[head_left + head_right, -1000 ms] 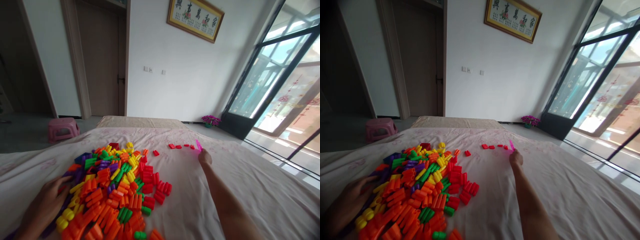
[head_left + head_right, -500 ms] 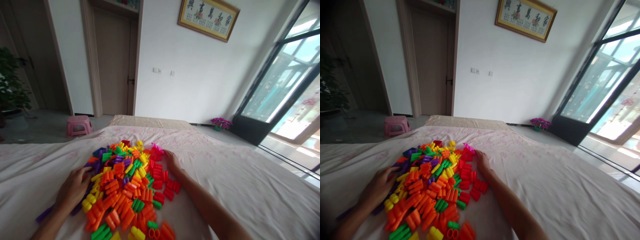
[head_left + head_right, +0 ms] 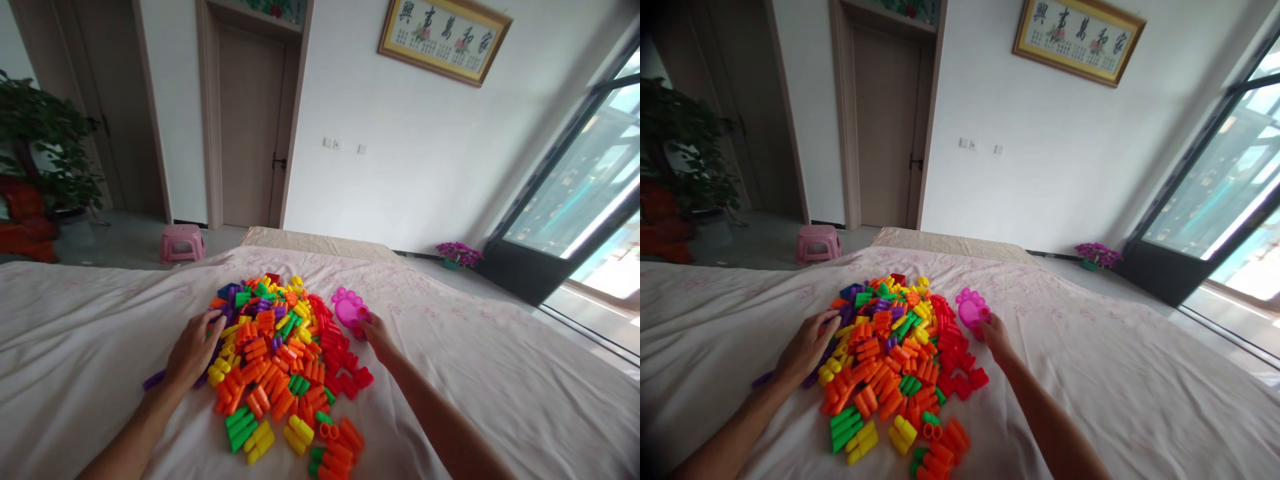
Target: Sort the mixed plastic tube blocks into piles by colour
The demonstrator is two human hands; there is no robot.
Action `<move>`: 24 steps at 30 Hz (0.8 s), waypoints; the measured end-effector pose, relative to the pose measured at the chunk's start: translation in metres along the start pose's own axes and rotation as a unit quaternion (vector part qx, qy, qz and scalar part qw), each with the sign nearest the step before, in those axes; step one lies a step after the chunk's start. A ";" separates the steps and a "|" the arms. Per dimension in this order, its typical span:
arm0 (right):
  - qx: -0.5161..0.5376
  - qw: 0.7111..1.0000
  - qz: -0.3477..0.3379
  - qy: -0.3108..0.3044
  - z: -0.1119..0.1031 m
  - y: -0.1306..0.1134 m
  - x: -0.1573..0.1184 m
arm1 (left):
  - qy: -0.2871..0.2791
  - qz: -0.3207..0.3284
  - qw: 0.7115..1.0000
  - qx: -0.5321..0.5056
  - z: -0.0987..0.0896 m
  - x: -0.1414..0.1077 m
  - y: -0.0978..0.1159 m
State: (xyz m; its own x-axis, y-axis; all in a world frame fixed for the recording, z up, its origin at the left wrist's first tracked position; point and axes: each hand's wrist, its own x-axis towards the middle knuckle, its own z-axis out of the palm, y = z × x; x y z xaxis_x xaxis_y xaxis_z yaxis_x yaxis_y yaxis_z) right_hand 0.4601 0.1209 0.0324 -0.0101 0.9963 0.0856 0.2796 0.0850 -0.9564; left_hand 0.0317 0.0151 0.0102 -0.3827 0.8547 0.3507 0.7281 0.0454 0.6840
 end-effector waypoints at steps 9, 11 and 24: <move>0.083 0.987 0.078 -0.115 0.015 -0.018 -0.045 | -0.016 0.059 0.998 0.032 0.025 -0.026 0.054; 0.098 0.980 0.103 -0.141 0.029 -0.023 -0.048 | -0.009 0.056 0.998 0.016 0.029 -0.027 0.058; 0.000 0.990 -0.019 -0.139 0.102 -0.071 -0.044 | 0.041 0.027 0.979 -0.198 0.039 -0.017 0.096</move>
State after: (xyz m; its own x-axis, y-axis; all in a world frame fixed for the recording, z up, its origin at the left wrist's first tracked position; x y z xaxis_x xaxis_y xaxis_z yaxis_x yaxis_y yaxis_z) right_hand 0.3425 0.0724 0.0678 -0.2855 0.9575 0.0418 0.2737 0.1233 -0.9539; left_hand 0.1302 0.0251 0.0444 -0.4060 0.8054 0.4319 0.4770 -0.2164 0.8519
